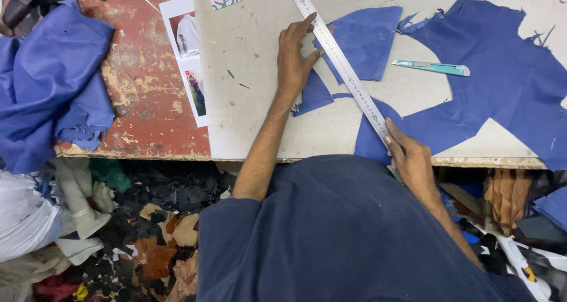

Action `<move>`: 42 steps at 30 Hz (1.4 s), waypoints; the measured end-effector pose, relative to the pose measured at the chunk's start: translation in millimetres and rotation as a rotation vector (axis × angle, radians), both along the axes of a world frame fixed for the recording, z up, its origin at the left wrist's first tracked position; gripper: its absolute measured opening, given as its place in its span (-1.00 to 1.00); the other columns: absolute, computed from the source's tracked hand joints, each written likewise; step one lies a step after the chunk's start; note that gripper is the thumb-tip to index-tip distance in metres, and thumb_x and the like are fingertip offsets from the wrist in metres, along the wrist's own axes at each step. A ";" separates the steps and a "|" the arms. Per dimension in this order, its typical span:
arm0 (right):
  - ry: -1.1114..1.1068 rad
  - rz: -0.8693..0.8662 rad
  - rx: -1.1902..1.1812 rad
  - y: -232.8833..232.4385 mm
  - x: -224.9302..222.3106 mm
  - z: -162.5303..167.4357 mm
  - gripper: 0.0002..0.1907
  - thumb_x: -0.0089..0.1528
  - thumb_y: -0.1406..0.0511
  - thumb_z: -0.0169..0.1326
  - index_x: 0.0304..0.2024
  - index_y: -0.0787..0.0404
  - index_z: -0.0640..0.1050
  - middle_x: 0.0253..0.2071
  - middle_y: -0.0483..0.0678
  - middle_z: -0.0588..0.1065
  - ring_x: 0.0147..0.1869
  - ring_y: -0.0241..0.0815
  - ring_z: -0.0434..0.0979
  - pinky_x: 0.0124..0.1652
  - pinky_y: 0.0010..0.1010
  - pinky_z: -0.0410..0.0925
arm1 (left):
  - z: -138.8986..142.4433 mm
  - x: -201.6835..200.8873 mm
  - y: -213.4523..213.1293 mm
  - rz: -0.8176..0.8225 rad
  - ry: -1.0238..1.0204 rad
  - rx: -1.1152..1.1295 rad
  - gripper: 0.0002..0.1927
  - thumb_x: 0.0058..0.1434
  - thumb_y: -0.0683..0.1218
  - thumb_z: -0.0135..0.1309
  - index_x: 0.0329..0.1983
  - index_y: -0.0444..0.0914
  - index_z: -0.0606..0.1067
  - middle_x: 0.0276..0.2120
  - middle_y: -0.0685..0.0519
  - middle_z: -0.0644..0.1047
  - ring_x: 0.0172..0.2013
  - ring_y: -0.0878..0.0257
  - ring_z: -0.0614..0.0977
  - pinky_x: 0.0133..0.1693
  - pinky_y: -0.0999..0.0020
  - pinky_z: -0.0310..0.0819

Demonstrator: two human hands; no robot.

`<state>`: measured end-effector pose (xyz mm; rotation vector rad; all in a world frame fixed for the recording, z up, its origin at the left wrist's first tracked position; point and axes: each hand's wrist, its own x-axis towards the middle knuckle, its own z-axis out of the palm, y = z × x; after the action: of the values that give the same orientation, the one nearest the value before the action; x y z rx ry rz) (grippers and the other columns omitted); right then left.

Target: The person cuts a blue fabric piece along white chalk lines using a utility knife, then measures and marks another piece with a ruler and marker. They smooth the fabric, place a dark pattern on it, and adjust the pattern's position on the table.

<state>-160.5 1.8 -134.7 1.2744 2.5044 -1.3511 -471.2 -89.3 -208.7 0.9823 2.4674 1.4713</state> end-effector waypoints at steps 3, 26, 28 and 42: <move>0.054 0.023 0.039 -1.1 -0.1 -2.2 -0.57 0.37 0.26 0.09 0.30 0.05 0.51 -0.41 0.02 0.56 -0.51 -0.31 0.42 -0.47 -0.38 0.34 | -5.4 0.5 -0.2 -0.003 0.040 0.013 -0.17 -0.01 -0.24 0.42 0.36 -0.10 0.39 0.16 0.05 0.46 0.14 0.15 0.47 0.18 0.27 0.50; -0.004 0.015 0.008 -2.6 -3.7 3.6 -0.58 0.37 0.25 0.07 0.30 0.03 0.50 -0.49 0.02 0.53 -0.57 -0.28 0.40 -0.53 -0.34 0.32 | 0.4 -0.3 4.1 -0.014 0.116 -0.096 -0.62 -0.01 -0.22 0.40 -0.07 -0.16 0.70 0.26 0.09 0.46 0.12 0.15 0.47 0.13 0.35 0.54; -0.019 0.023 0.018 -1.8 -2.7 1.5 -0.58 0.37 0.25 0.07 0.30 0.02 0.51 -0.50 0.03 0.53 -0.57 -0.27 0.39 -0.52 -0.33 0.32 | -1.8 -1.2 5.4 -0.013 0.110 -0.115 -0.61 -0.02 -0.22 0.40 -0.08 -0.17 0.70 0.26 0.08 0.45 0.13 0.14 0.47 0.11 0.36 0.54; -0.001 0.080 0.136 -0.8 2.4 -5.6 -0.57 0.39 0.25 0.06 0.32 0.07 0.51 -0.52 0.07 0.50 -0.55 -0.21 0.41 -0.48 -0.28 0.33 | -16.9 -7.7 12.3 -0.017 0.105 -0.141 -0.62 0.00 -0.25 0.36 -0.07 -0.15 0.70 0.29 0.09 0.45 0.14 0.17 0.46 0.09 0.39 0.58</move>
<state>-158.1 1.0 -140.4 1.1808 2.6568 -1.1819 -479.0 -77.1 -225.7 1.0750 2.5867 1.2511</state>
